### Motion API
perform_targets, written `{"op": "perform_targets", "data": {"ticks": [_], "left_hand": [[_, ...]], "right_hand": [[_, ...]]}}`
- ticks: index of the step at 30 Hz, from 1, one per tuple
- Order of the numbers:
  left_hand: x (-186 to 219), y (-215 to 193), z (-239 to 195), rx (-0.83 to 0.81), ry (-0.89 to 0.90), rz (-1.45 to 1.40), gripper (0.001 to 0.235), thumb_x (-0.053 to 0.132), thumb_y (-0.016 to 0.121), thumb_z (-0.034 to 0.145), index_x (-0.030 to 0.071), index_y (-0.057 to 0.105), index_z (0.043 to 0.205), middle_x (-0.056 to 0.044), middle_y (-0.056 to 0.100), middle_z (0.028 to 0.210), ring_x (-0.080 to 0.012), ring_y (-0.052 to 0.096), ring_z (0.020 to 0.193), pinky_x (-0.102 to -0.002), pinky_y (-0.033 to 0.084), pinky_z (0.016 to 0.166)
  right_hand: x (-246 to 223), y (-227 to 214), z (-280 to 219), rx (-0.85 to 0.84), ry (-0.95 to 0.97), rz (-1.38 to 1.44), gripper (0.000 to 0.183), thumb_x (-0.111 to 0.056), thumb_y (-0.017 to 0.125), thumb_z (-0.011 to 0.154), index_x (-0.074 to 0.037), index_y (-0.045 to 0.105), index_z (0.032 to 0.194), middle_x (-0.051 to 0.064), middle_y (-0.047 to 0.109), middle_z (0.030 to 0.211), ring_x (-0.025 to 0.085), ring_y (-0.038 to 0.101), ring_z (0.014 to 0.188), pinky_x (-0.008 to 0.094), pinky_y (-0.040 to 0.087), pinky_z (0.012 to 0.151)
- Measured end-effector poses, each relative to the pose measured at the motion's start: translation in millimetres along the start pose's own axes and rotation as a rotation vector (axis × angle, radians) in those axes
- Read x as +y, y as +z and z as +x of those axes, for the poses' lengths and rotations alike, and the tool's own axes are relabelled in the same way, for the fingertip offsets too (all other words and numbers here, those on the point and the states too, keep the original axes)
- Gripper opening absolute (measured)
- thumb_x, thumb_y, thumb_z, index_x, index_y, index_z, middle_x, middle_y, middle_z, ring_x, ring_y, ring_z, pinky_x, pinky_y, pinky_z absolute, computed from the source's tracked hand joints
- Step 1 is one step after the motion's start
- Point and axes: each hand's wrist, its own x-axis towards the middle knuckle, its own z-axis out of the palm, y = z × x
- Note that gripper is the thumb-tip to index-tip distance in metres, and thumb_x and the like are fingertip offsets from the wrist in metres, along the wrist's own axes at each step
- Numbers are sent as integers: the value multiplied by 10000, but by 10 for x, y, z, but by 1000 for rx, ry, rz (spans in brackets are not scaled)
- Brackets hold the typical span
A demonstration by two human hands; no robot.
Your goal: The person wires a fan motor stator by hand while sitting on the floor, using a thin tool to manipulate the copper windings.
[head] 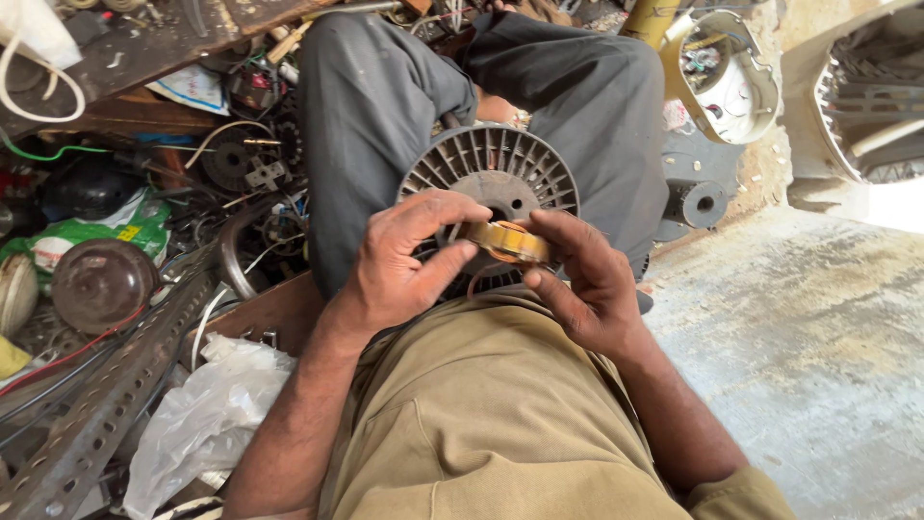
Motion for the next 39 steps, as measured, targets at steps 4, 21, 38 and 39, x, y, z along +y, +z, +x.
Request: {"op": "perform_targets", "data": {"ticks": [4, 21, 38, 39], "left_hand": [[-42, 22, -3, -10, -25, 11, 273, -30, 715, 927, 24, 681, 1193, -112, 729, 1141, -220, 743, 1067, -335, 618, 940], [-358, 283, -361, 142, -179, -715, 257, -118, 604, 1034, -12, 614, 1268, -140, 666, 1278, -209, 673, 1205, -367, 559, 1122], [200, 20, -132, 39, 115, 227, 369, -43, 737, 861, 8, 658, 1218, -145, 700, 1218, -331, 691, 1186, -437, 560, 1064], [214, 30, -125, 46, 111, 259, 354, -19, 768, 867, 15, 667, 1205, -139, 702, 1203, -330, 695, 1169, -429, 570, 1044]], "right_hand": [[66, -13, 10, 18, 44, 136, 385, -25, 677, 1031, 7, 549, 1393, 145, 645, 1381, 195, 642, 1291, 366, 541, 1138], [-130, -94, 51, 35, -97, -204, 342, -52, 775, 925, -12, 688, 1252, 155, 702, 1258, 225, 700, 1179, 323, 577, 1018], [-199, -22, 262, -43, -224, -380, 392, -213, 850, 881, -16, 689, 1179, 147, 705, 1230, 258, 699, 1218, 346, 565, 1051], [-170, 5, 210, 17, -236, -392, 398, -220, 853, 880, -15, 688, 1178, 152, 688, 1240, 258, 681, 1222, 334, 551, 1045]]}}
